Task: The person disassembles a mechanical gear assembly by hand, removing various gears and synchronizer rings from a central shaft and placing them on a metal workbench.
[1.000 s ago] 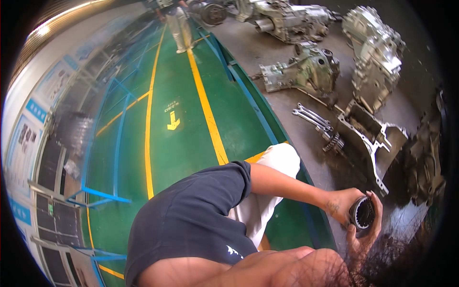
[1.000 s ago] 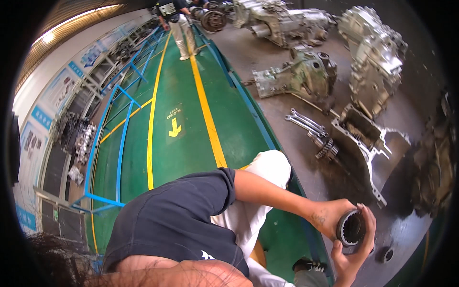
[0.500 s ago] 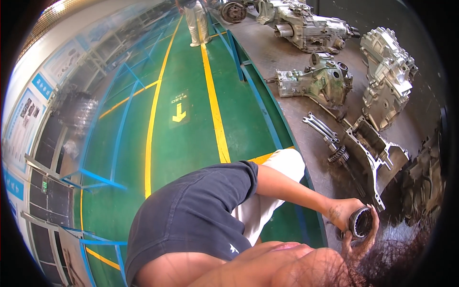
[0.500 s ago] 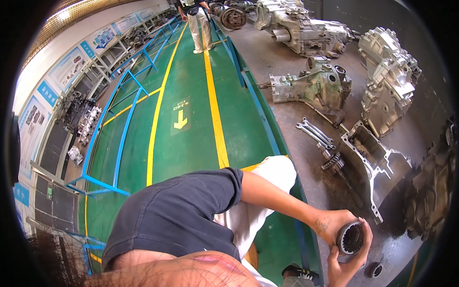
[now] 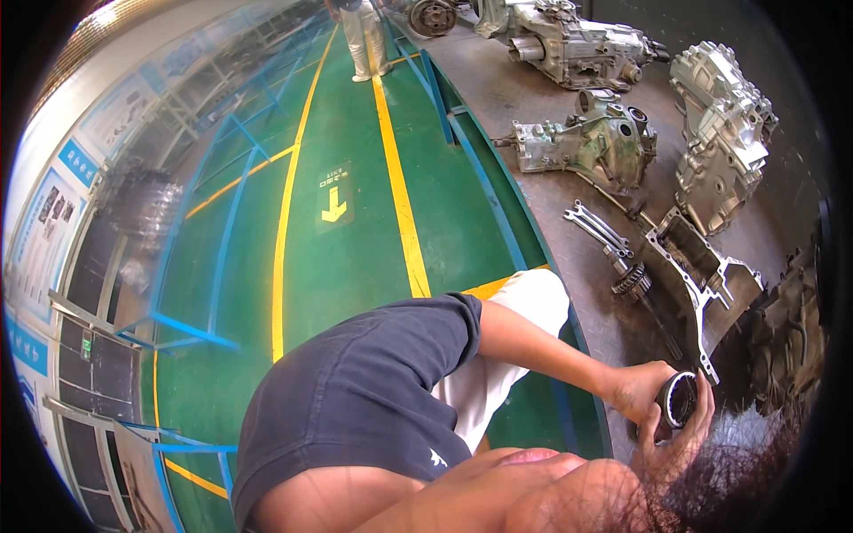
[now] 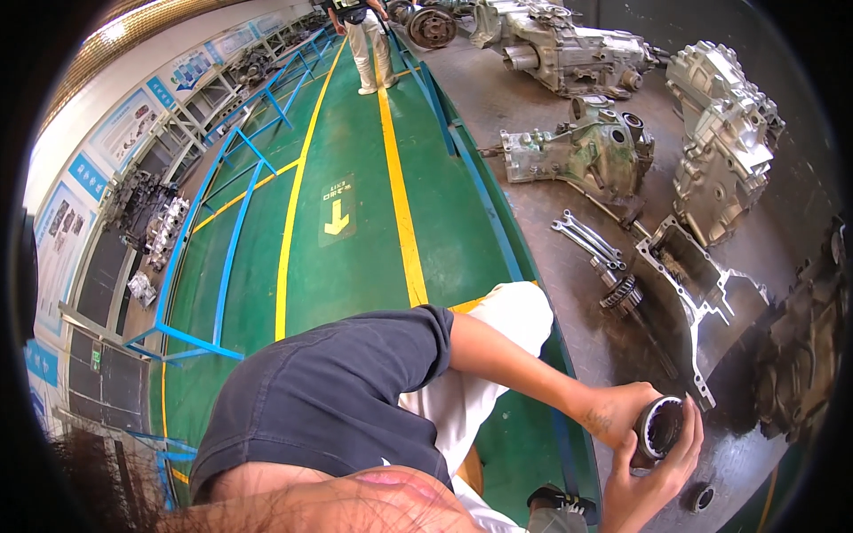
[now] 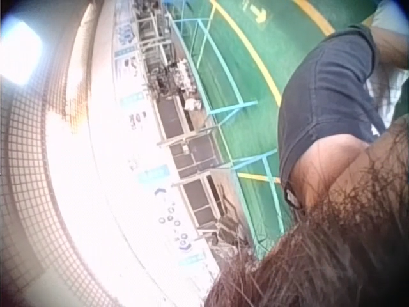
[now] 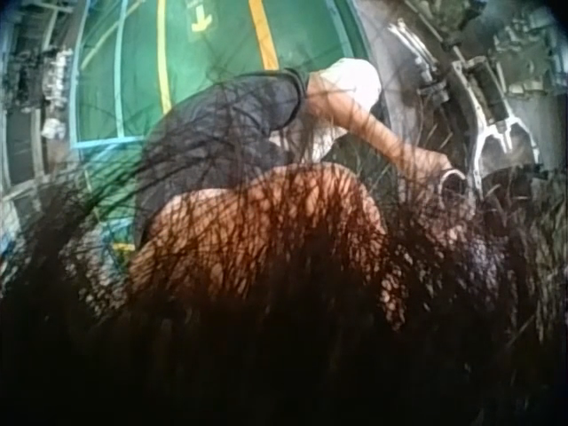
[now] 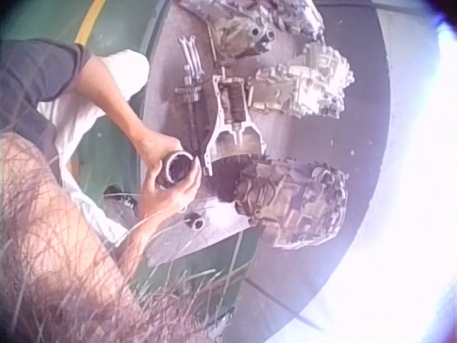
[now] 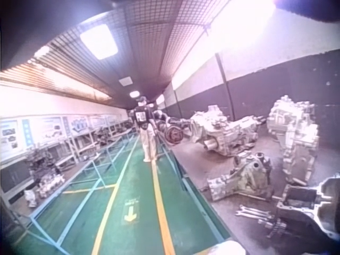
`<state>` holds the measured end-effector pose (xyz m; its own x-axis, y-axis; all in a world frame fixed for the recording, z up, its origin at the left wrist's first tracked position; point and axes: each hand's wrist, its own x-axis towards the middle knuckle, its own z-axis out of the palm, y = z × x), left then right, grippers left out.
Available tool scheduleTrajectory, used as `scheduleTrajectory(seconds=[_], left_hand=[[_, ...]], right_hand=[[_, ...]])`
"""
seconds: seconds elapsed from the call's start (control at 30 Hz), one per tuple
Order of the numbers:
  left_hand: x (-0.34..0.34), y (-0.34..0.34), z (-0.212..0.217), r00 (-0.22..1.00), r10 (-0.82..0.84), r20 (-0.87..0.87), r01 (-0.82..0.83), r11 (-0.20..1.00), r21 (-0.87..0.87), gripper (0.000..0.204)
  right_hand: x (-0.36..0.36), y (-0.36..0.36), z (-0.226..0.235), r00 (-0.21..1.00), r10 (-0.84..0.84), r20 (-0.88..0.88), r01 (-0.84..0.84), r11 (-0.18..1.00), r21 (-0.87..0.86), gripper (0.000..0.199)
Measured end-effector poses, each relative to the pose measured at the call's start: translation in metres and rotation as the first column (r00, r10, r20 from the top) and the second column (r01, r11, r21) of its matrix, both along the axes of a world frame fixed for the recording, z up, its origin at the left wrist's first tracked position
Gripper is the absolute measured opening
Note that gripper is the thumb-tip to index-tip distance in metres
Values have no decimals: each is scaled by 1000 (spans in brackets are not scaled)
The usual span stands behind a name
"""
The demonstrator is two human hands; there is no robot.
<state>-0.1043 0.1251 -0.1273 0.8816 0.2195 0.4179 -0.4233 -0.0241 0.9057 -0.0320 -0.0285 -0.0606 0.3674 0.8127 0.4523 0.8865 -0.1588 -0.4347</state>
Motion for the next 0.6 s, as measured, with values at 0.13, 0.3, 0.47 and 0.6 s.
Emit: scheduleTrajectory(seconds=[0.13, 0.3, 0.47, 0.6], left_hand=[[-2, -6, -3, 999, 42, 23, -44, 996, 84, 46], [-2, -5, 1, 999, 34, 28, -35, 999, 22, 49], [-3, -2, 5, 991, 136, -2, -135, 984, 115, 55], [-2, 3, 4, 977, 121, 176, -146, 979, 140, 43]], right_hand=[[-6, 1, -3, 982, -75, 171, 79, 997, -14, 70], [-11, 2, 8, 999, -23, 38, 22, 999, 36, 66], [-17, 2, 30, 984, 46, 170, -29, 994, -101, 66], [-19, 7, 32, 992, 93, 81, -88, 994, -65, 63]])
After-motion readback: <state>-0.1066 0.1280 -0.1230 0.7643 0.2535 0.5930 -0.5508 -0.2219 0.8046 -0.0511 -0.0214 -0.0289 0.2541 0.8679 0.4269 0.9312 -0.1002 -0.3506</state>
